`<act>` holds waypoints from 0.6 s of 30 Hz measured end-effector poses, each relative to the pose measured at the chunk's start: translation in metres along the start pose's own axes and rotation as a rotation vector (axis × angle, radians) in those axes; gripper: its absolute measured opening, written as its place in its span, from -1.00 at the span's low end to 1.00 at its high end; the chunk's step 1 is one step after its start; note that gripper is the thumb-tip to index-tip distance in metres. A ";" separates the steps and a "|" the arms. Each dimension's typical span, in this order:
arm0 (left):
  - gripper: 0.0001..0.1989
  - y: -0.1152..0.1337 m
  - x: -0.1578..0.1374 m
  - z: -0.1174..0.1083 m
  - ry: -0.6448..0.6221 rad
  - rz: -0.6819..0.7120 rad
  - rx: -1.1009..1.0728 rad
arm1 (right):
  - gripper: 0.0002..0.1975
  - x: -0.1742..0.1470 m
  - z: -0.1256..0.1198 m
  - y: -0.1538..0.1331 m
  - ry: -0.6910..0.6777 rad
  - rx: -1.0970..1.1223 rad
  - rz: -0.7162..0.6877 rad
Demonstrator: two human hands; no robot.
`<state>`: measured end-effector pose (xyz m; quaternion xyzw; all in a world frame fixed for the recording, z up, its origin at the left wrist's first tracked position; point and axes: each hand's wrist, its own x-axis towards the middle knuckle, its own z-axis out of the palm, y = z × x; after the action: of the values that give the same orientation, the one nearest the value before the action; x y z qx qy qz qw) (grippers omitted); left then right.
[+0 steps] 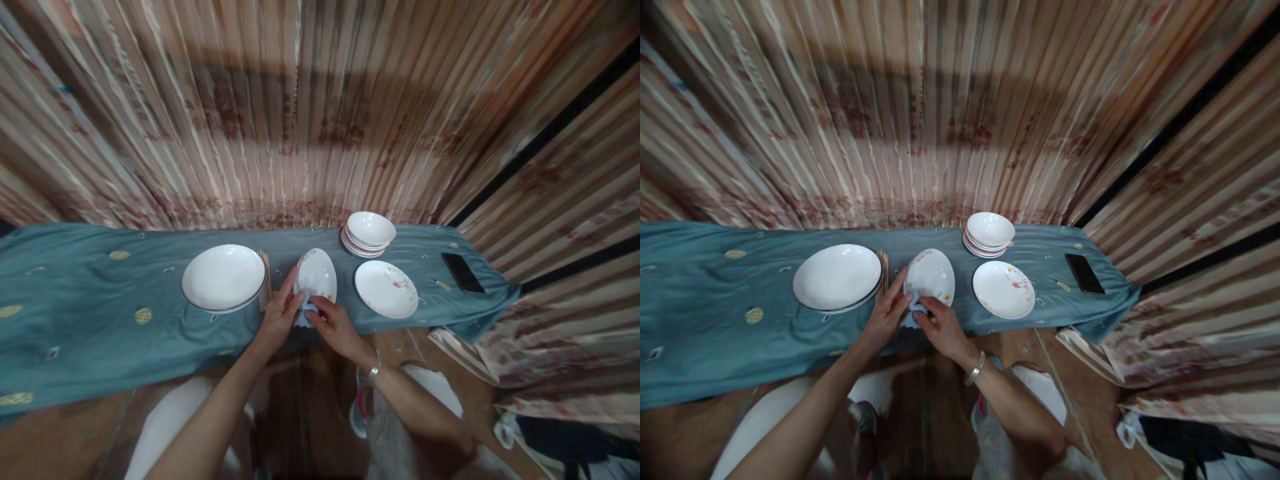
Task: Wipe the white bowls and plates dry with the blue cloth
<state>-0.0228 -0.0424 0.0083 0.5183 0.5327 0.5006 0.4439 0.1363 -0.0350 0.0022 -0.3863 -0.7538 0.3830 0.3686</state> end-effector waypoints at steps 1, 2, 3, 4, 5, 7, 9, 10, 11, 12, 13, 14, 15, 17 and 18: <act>-0.30 -0.001 0.000 -0.001 0.009 0.019 0.020 | -0.79 0.000 0.000 0.000 -0.005 0.003 -0.001; -0.30 -0.001 0.001 -0.002 0.017 0.032 0.039 | -0.79 0.000 0.000 0.000 -0.012 -0.001 -0.005; -0.31 -0.001 0.001 -0.003 0.021 0.036 0.057 | -0.79 0.000 -0.001 0.000 -0.022 -0.008 -0.011; -0.31 -0.001 0.000 -0.003 0.020 0.032 0.071 | -0.79 0.000 -0.002 0.001 -0.037 -0.016 -0.017; -0.30 0.000 0.000 -0.004 0.014 0.020 0.079 | -0.80 0.000 -0.003 0.001 -0.055 -0.026 -0.023; -0.29 0.003 -0.002 -0.005 0.000 -0.029 0.069 | -0.83 -0.001 -0.006 0.002 -0.102 -0.056 -0.039; -0.28 0.005 -0.003 -0.005 -0.005 -0.096 0.016 | -0.83 -0.003 -0.011 0.005 -0.152 -0.105 -0.061; -0.26 0.007 -0.004 -0.004 -0.005 -0.125 -0.020 | -0.83 -0.005 -0.013 0.007 -0.171 -0.138 -0.071; -0.25 0.008 -0.004 -0.004 -0.004 -0.149 -0.057 | -0.82 -0.006 -0.015 0.010 -0.183 -0.175 -0.080; -0.24 0.008 -0.003 -0.003 -0.004 -0.166 -0.089 | -0.81 -0.008 -0.017 0.013 -0.189 -0.211 -0.087; -0.23 0.009 -0.003 -0.003 -0.004 -0.177 -0.114 | -0.79 -0.009 -0.018 0.015 -0.189 -0.244 -0.094; -0.22 0.009 -0.003 -0.003 -0.005 -0.184 -0.131 | -0.78 -0.011 -0.019 0.017 -0.185 -0.270 -0.099; -0.21 0.010 -0.003 -0.002 -0.005 -0.190 -0.139 | -0.77 -0.012 -0.020 0.019 -0.181 -0.286 -0.104; -0.22 0.011 -0.003 -0.002 -0.006 -0.191 -0.140 | -0.77 -0.013 -0.019 0.019 -0.172 -0.289 -0.102; -0.24 0.011 -0.003 -0.002 -0.007 -0.185 -0.135 | -0.79 -0.013 -0.018 0.017 -0.168 -0.279 -0.097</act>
<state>-0.0236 -0.0456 0.0197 0.4374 0.5417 0.4906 0.5239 0.1627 -0.0336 -0.0079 -0.3636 -0.8455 0.2873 0.2653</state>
